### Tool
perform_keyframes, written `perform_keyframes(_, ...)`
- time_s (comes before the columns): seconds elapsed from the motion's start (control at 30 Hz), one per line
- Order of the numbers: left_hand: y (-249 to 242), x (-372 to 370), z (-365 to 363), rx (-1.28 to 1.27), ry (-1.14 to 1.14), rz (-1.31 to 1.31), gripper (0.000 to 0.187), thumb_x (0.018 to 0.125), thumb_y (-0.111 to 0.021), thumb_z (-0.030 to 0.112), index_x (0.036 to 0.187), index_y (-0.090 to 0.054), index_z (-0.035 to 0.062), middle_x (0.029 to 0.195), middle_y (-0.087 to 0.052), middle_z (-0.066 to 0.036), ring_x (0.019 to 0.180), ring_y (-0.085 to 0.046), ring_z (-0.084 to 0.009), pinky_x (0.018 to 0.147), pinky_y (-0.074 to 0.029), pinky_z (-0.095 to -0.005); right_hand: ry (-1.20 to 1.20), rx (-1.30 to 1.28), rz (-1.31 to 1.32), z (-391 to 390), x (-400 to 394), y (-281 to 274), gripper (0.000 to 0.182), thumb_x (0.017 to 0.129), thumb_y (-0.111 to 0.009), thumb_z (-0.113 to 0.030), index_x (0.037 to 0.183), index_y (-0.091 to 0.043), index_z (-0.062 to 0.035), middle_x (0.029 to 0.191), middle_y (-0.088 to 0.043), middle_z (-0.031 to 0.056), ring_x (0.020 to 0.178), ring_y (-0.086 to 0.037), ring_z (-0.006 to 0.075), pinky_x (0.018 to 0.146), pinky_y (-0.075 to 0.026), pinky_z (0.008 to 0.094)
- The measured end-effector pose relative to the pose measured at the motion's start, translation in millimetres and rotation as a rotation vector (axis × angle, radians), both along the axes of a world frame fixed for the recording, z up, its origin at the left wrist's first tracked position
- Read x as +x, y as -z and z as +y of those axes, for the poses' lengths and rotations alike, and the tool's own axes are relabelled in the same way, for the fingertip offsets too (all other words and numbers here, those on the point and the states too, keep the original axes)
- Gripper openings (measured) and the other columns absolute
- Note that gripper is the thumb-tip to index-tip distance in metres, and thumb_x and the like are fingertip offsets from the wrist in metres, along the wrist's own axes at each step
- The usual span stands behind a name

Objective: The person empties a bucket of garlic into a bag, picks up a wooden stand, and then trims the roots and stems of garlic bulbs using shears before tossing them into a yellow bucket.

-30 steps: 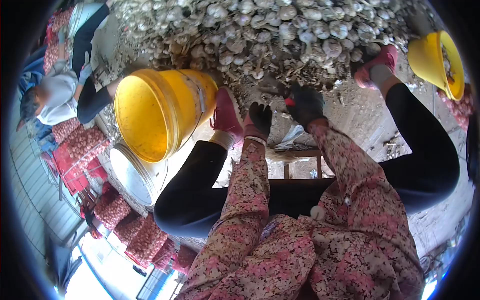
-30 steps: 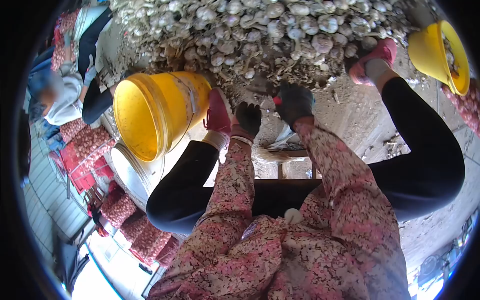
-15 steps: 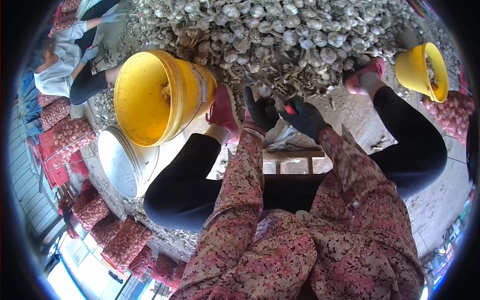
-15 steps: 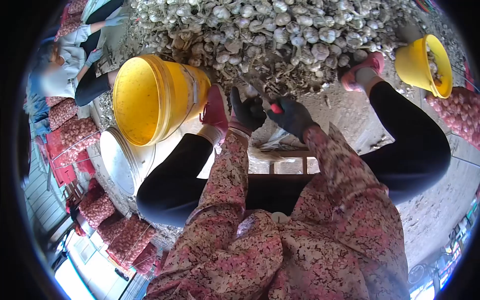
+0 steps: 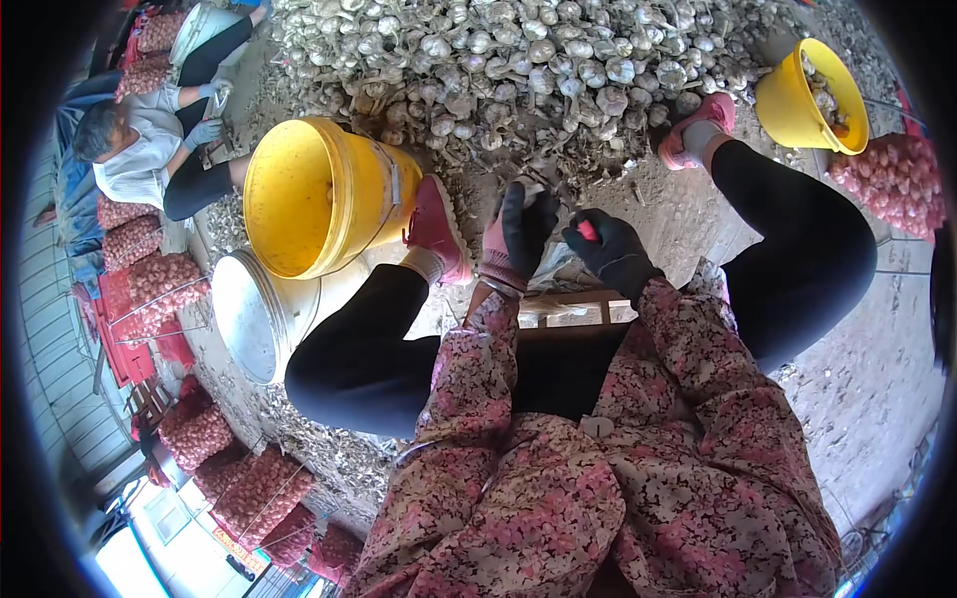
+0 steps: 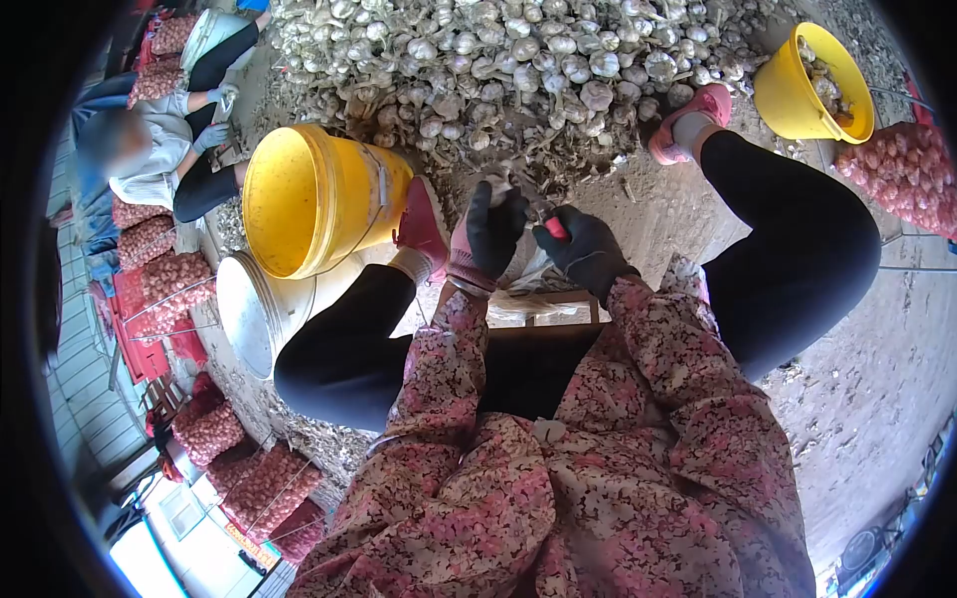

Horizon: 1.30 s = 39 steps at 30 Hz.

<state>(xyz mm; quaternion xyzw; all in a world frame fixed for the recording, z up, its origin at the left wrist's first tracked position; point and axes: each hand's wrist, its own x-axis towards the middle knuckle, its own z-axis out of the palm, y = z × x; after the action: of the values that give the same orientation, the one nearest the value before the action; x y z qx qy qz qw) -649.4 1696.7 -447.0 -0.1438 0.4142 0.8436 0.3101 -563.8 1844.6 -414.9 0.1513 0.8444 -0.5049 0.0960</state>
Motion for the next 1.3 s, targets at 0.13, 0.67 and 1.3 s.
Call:
perform_keyframes(0.13, -21.1, -6.5, -6.1, -0.307, -0.171, 0.202, 0.046, 0.079, -0.068, -0.002, 0.121, -0.052, 0.0081, 0.099, -0.061, -0.004, 0.081, -0.062, -0.0114, 0.066, -0.053, -0.0254, 0.181, -0.250, -0.090, -1.3, 1.4, 2.9, 0.036, 0.082, -0.066, -0.033, 0.102, -0.058, -0.0046, 0.077, -0.063, 0.0150, 0.072, -0.062, 0.0345, 0.067, -0.049, 0.0396)
perform_keyframes(0.67, 1.3, -18.2, -32.1, -1.289, 0.312, 0.610, 0.054, 0.059, -0.081, 0.020, 0.106, -0.059, 0.0035, 0.101, -0.059, -0.018, 0.103, -0.053, -0.0358, 0.088, -0.044, -0.0428, -0.253, 0.397, -0.103, -15.9, -24.2, -2.3, 0.061, 0.077, -0.068, -0.036, 0.125, -0.046, -0.0057, 0.094, -0.059, 0.0171, 0.087, -0.059, 0.0350, 0.076, -0.046, 0.0449)
perform_keyframes(1.3, 17.5, -99.3, -83.4, 0.190, -0.339, 0.292, 0.026, 0.092, -0.057, 0.030, 0.110, -0.057, 0.0110, 0.106, -0.061, -0.002, 0.098, -0.057, -0.0155, 0.088, -0.045, -0.0322, 0.135, -0.288, -0.436, -16.4, -32.3, 60.2, 0.045, 0.084, -0.063, -0.041, 0.107, -0.057, -0.0036, 0.083, -0.064, 0.0166, 0.076, -0.063, 0.0307, 0.072, -0.049, 0.0387)
